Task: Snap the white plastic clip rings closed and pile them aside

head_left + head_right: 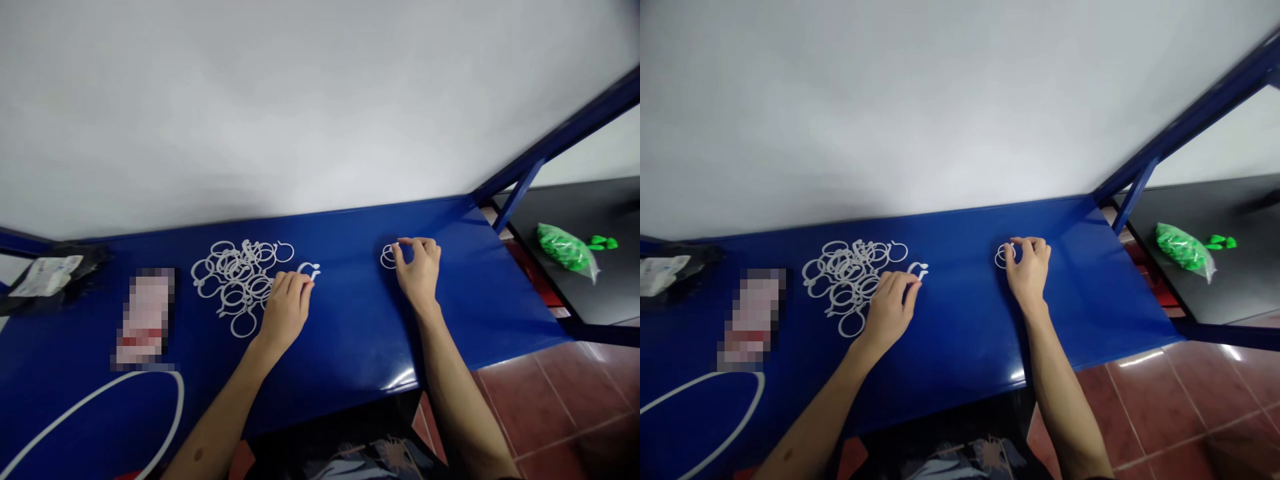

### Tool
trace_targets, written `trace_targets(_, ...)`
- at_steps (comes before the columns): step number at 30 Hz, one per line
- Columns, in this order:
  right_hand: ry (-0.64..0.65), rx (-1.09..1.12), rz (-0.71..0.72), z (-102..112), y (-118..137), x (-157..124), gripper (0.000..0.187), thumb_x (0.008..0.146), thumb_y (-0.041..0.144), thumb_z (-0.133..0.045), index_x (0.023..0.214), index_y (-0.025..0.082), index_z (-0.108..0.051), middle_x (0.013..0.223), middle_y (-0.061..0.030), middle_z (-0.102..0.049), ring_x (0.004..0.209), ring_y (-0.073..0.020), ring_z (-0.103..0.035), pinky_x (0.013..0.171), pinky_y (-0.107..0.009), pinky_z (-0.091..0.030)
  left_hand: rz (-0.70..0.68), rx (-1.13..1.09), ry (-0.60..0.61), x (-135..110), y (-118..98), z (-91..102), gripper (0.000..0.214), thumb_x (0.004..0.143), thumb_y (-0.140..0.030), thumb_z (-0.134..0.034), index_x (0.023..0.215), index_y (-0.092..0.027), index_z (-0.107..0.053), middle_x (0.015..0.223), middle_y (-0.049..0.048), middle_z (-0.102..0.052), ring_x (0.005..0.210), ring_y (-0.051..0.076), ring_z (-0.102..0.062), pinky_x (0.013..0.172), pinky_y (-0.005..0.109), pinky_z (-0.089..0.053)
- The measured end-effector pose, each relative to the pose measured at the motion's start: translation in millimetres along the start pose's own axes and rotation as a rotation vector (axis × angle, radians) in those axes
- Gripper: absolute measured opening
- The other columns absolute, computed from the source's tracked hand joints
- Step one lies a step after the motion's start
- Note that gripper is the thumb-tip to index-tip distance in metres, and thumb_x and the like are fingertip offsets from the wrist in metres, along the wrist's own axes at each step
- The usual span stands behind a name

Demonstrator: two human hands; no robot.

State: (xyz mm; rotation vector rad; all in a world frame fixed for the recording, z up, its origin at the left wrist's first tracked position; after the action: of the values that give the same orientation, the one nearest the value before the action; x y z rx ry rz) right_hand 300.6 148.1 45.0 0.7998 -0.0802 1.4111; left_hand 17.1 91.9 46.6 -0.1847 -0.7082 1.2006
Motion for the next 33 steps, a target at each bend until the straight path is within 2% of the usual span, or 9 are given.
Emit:
trace_targets(2, 0.055, 0.131, 0.048, -2, 15, -4, 0.02, 0.095, 0.033, -0.061, 0.101, 0.018, -0.071, 0.099, -0.0106, -0.064, 0.093, -0.0251, -0.058, 0.087, -0.043, -0.05, 0.042, -0.25, 0.067, -1, -4, -4.0, 0.011, 0.1, -0.02, -0.049, 0.093, -0.019, -0.056, 0.083, 0.0022, -0.064, 0.077, 0.016, -0.058, 0.071, 0.03, -0.047)
trace_targets(4, 0.18, 0.312, 0.103, -7, 35, -13, 0.017, 0.097, 0.032, -0.059, 0.103, 0.02, -0.069, 0.098, -0.0081, -0.066, 0.086, -0.0212, -0.061, 0.081, -0.038, -0.053, 0.147, -0.442, 0.142, -4, -6, -9.3, 0.009, 0.101, -0.023, -0.048, 0.097, -0.02, -0.056, 0.083, 0.0002, -0.063, 0.072, 0.013, -0.059, 0.069, 0.027, -0.048)
trace_targets(7, 0.399, 0.56, 0.19, -16, 66, -34, 0.018, 0.098, 0.031, -0.06, 0.111, 0.022, -0.065, 0.103, -0.007, -0.067, 0.079, -0.0166, -0.064, 0.073, -0.033, -0.055, 0.287, -0.646, 0.203, -10, -6, -16.5, 0.012, 0.101, -0.029, -0.047, 0.104, -0.021, -0.055, 0.085, 0.0, -0.064, 0.074, 0.013, -0.062, 0.072, 0.028, -0.051)
trace_targets(9, 0.496, 0.673, 0.229, -19, 82, -47, 0.018, 0.098, 0.031, -0.059, 0.113, 0.022, -0.064, 0.105, -0.0067, -0.068, 0.08, -0.0155, -0.066, 0.073, -0.031, -0.056, 0.318, -0.722, 0.205, -12, -5, -19.4, 0.014, 0.102, -0.032, -0.046, 0.106, -0.022, -0.054, 0.086, 0.0003, -0.064, 0.076, 0.013, -0.063, 0.074, 0.029, -0.052)
trace_targets(13, 0.546, 0.761, 0.224, -20, 93, -59, 0.016, 0.1, 0.029, -0.057, 0.113, 0.021, -0.064, 0.099, -0.0051, -0.072, 0.075, -0.0137, -0.067, 0.071, -0.028, -0.056, 0.305, -0.735, 0.175, -13, -4, -21.6, 0.015, 0.102, -0.032, -0.046, 0.108, -0.022, -0.055, 0.087, 0.0008, -0.065, 0.077, 0.013, -0.065, 0.075, 0.029, -0.055)
trace_targets(20, 0.6, 0.792, 0.117, -25, 83, -58, 0.012, 0.096, 0.03, -0.063, 0.105, 0.022, -0.068, 0.086, -0.0013, -0.072, 0.071, -0.0135, -0.067, 0.068, -0.027, -0.054, 0.301, -0.742, 0.144, -12, -4, -22.4, 0.014, 0.101, -0.031, -0.05, 0.108, -0.022, -0.058, 0.092, 0.0024, -0.069, 0.08, 0.013, -0.071, 0.076, 0.029, -0.057)
trace_targets(27, 0.639, 0.765, 0.198, -20, 91, -59, 0.011, 0.098, 0.028, -0.061, 0.103, 0.023, -0.069, 0.089, -0.0018, -0.072, 0.074, -0.0134, -0.067, 0.068, -0.026, -0.052, 0.231, -0.546, 0.081, -8, -6, -16.8, 0.01, 0.097, -0.024, -0.055, 0.102, -0.022, -0.062, 0.091, 0.0017, -0.07, 0.081, 0.014, -0.069, 0.077, 0.029, -0.055)
trace_targets(33, 0.642, 0.758, 0.258, -17, 95, -59, 0.012, 0.099, 0.027, -0.059, 0.1, 0.02, -0.069, 0.086, -0.0023, -0.071, 0.073, -0.0132, -0.065, 0.067, -0.025, -0.05, 0.203, -0.524, 0.063, -6, -8, -15.0, 0.008, 0.096, -0.023, -0.059, 0.1, -0.022, -0.065, 0.088, 0.0004, -0.071, 0.078, 0.013, -0.068, 0.073, 0.026, -0.055)
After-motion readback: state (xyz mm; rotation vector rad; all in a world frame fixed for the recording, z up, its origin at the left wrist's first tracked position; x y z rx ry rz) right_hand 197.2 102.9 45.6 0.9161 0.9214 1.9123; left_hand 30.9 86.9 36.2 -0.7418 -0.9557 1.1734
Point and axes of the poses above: each hand's wrist, its own x-axis towards the middle knuckle, its own z-axis out of the back of the hand, y = z × x, the point moved 5 cm from there along x, towards the middle knuckle
